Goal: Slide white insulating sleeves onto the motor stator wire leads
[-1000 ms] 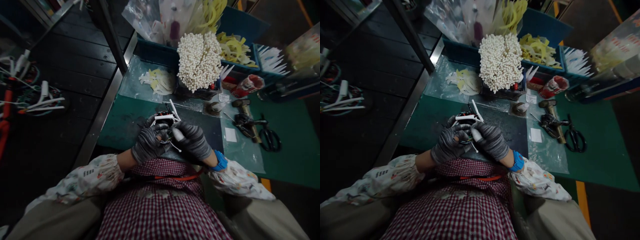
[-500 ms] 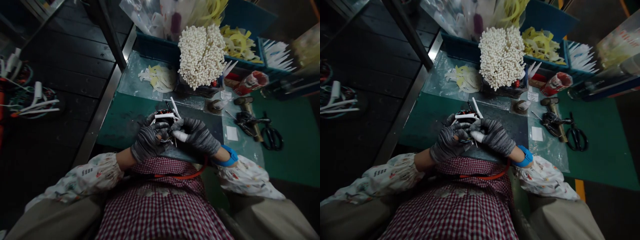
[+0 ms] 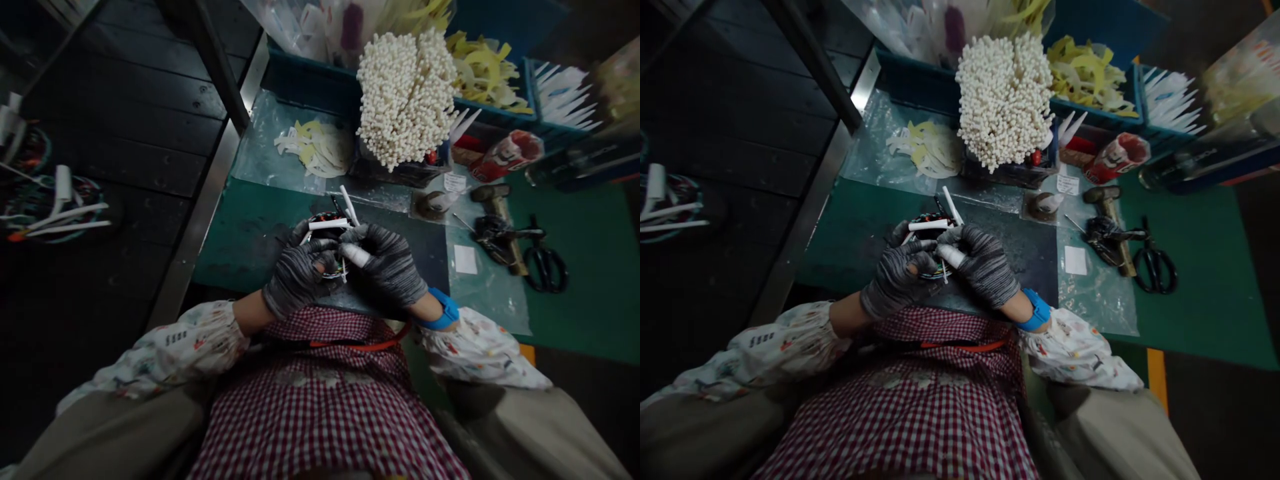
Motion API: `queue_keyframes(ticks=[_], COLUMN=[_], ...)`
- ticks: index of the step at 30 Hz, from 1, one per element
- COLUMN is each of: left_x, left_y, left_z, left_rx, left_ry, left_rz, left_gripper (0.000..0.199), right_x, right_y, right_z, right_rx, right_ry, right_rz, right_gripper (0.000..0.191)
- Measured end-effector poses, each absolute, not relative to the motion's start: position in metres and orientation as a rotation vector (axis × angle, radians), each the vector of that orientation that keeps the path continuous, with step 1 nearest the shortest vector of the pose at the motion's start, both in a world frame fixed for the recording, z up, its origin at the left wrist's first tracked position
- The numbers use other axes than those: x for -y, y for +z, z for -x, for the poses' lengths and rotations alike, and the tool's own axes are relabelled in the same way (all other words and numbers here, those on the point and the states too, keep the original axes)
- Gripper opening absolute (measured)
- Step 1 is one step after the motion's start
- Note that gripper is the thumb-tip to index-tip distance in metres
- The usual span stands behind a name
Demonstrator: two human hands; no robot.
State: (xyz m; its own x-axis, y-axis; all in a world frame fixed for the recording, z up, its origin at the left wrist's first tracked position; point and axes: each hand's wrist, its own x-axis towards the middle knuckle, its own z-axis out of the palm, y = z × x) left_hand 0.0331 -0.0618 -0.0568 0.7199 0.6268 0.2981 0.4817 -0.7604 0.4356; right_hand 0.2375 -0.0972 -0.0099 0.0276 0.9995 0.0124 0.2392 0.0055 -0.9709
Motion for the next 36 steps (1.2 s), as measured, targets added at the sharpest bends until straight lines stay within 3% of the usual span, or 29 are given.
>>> queue_keyframes(ticks=[12, 19, 29, 36], left_x=[0.063, 0.062, 0.059, 0.063], left_y=[-0.053, -0.062, -0.062, -0.062], left_z=[-0.028, -0.029, -0.031, -0.033], left_rx=[-0.849, -0.721, -0.674, -0.728], left_ry=[0.553, 0.947, 1.045, 0.973], left_rz=[-2.594, -2.613, -2.624, -2.625], left_gripper=[0.018, 0.024, 0.017, 0.020], right_x=[0.111, 0.103, 0.100, 0.114], right_y=[-0.016, -0.012, -0.011, -0.024], right_z=[-0.249, -0.253, -0.244, -0.254], right_rx=[1.475, 1.435, 1.367, 1.697], right_ry=[1.104, 1.166, 1.126, 0.947], right_rz=[1.357, 1.306, 1.320, 1.231], right_gripper=[0.015, 0.024, 0.012, 0.008])
